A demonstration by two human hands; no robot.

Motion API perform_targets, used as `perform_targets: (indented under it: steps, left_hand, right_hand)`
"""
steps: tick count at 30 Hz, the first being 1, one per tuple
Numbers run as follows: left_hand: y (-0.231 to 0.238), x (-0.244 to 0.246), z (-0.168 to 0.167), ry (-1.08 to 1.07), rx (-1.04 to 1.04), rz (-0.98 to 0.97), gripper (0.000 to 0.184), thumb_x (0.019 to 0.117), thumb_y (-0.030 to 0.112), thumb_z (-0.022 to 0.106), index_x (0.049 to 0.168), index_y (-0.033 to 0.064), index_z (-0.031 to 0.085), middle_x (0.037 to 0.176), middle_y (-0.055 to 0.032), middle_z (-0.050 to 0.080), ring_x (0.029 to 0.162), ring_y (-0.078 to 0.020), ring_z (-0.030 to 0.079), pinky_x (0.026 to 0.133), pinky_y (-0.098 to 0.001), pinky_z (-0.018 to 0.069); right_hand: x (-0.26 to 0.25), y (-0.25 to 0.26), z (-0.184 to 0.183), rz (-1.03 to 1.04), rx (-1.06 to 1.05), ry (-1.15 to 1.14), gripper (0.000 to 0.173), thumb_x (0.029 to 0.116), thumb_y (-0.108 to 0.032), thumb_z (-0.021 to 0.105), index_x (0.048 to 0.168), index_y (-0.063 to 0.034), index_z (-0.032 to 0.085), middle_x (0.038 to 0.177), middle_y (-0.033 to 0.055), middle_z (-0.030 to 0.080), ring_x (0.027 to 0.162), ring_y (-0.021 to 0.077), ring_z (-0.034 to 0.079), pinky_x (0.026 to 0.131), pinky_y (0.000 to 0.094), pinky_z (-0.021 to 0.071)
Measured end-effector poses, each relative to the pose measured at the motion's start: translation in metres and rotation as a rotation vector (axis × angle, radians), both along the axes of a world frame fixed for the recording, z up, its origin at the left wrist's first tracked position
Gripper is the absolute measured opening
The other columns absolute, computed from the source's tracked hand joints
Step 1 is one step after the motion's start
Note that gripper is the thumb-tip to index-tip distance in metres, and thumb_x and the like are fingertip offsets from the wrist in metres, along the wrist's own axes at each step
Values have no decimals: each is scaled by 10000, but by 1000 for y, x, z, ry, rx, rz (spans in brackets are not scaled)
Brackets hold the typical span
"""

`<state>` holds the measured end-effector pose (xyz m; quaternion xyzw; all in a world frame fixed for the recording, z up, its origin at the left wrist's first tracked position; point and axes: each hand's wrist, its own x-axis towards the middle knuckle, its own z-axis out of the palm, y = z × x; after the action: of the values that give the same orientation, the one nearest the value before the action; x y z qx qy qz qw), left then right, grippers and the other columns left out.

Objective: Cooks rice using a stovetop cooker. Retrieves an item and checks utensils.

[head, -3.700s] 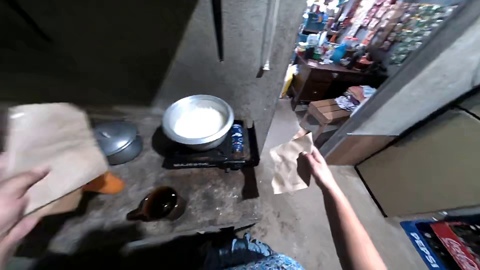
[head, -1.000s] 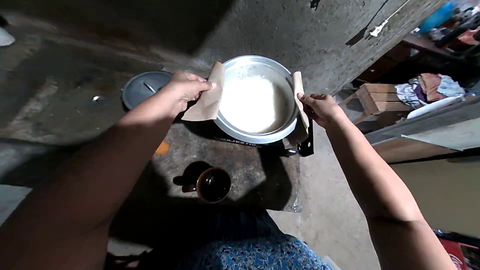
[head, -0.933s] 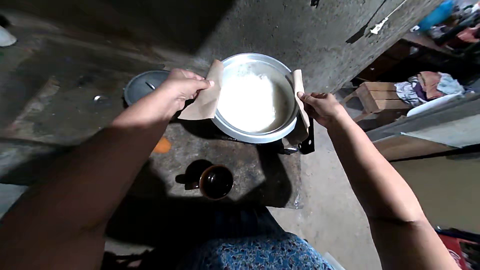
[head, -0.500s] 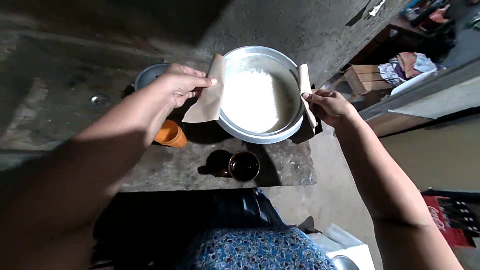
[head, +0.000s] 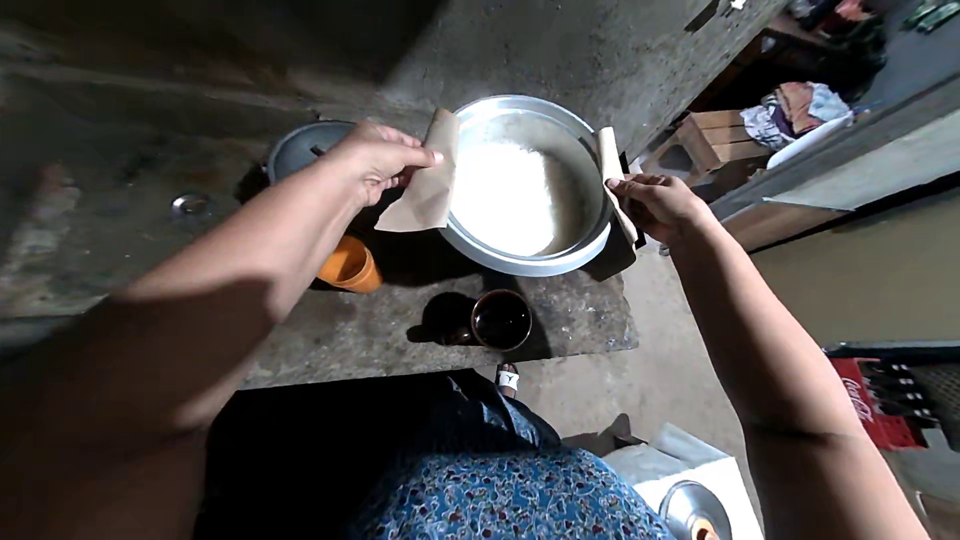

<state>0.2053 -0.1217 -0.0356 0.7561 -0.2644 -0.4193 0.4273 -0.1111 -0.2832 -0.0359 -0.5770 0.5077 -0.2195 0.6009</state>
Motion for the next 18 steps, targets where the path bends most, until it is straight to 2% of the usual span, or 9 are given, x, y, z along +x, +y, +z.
perform_targets:
  steps: [2, 5, 8, 10, 11, 13, 16, 18]
  left_hand:
    - [-9, -4, 2, 4, 3, 8, 372, 942, 128, 725, 1268, -1, 602, 1154, -120, 616, 951, -149, 576, 857, -319, 493]
    - [-29, -6, 4, 2, 17, -4, 381, 952, 160, 718, 1288, 22, 600, 1194, -121, 617, 1008, -157, 587, 896, -333, 494]
    - [-56, -8, 3, -16, 3, -12, 368, 952, 178, 718, 1276, 40, 612, 1124, -91, 628, 915, -120, 585, 813, -295, 498]
    - [-75, -10, 1, -15, -18, 4, 379, 942, 179, 727, 1277, 45, 610, 1120, -89, 631, 912, -124, 593, 807, -298, 508]
    - [-84, -12, 1, -8, -22, 10, 403, 941, 175, 729, 1298, 43, 599, 1161, -101, 624, 949, -139, 589, 833, -316, 503]
    - [-101, -14, -3, 2, -39, 21, 434, 937, 167, 734, 1323, 36, 585, 1201, -117, 614, 985, -154, 585, 862, -332, 500]
    - [-126, -16, -15, 6, -77, 45, 438, 924, 145, 743, 1315, 29, 584, 1141, -99, 617, 908, -122, 573, 799, -289, 499]
    - [-140, -13, -26, 1, -80, 47, 430, 916, 144, 751, 1296, 24, 589, 1113, -97, 616, 882, -119, 567, 783, -291, 500]
  right_hand:
    - [0, -8, 1, 5, -12, 36, 115, 1016, -140, 626, 1061, -39, 656, 726, -34, 600, 595, 38, 550, 600, 207, 506]
    - [0, -26, 1, -30, -16, 48, 115, 1016, -156, 630, 1036, -47, 662, 726, -34, 597, 606, 46, 558, 620, 216, 517]
    - [-3, -56, -1, -30, -11, 43, 126, 1014, -181, 641, 1021, -57, 662, 737, -29, 598, 621, 52, 565, 627, 223, 522]
    - [-4, -78, -2, -35, -23, 47, 121, 1013, -180, 642, 995, -61, 653, 730, -30, 592, 610, 50, 555, 620, 218, 516]
    - [-4, -87, -2, -43, -28, 44, 116, 1011, -173, 644, 997, -58, 651, 734, -30, 595, 611, 49, 556, 624, 216, 516]
    - [-4, -106, -4, -56, -31, 45, 140, 1007, -170, 651, 1063, -41, 655, 776, -17, 613, 645, 57, 578, 652, 225, 532]
    - [-3, -133, -13, -65, -48, 66, 168, 992, -193, 681, 1065, -43, 656, 792, -3, 629, 663, 67, 589, 660, 241, 534]
    - [-2, -148, -20, -69, -40, 64, 237, 983, -197, 697, 1136, -21, 656, 848, 26, 645, 704, 90, 609, 688, 267, 553]
